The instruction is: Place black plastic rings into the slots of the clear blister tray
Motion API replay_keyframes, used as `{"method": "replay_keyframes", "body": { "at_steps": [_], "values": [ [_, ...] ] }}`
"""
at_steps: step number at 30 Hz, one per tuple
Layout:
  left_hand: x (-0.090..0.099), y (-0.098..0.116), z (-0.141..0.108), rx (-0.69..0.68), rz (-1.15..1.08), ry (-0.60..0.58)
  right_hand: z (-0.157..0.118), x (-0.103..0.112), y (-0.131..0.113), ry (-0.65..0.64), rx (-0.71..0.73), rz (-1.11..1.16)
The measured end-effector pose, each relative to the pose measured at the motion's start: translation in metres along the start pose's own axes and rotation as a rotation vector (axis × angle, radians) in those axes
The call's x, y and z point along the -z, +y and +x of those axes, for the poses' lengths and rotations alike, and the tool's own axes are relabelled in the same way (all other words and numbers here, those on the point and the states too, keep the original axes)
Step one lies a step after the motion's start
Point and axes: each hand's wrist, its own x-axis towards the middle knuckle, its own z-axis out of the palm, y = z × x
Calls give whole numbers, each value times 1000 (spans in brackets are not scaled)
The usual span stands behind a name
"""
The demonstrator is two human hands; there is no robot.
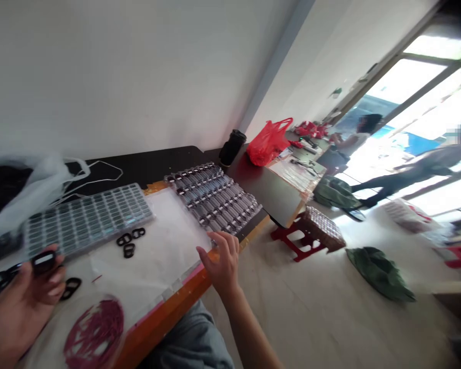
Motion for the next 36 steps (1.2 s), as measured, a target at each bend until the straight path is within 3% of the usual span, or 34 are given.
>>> {"method": "replay_keyframes", "body": {
  "at_steps": [1, 2, 5, 9, 12, 16, 27, 36],
  "values": [
    [-4, -2, -11, -95, -29, -34, 12, -2, -14, -84, 46, 94],
    [-7, -4, -21, -100, -63, -11, 24, -5, -30, -172, 97, 194],
    [-10, -9, -31, -110, -125, -90, 58, -26, -77, -377, 228, 447],
    [0, -15, -22, -199, -45, -155, 79, -70, -127, -505, 444, 604],
    [5, -19, -18, -226, 34, -156, 78, -97, -146, -564, 578, 630],
    [3, -21, -20, -204, 70, -182, 73, -111, -151, -631, 607, 602],
    [13, -26, -7, -192, 145, -205, 72, -115, -146, -736, 614, 558],
    [-1, -11, -13, -174, 363, -6, 70, -108, -120, -896, 514, 404]
  ]
}}
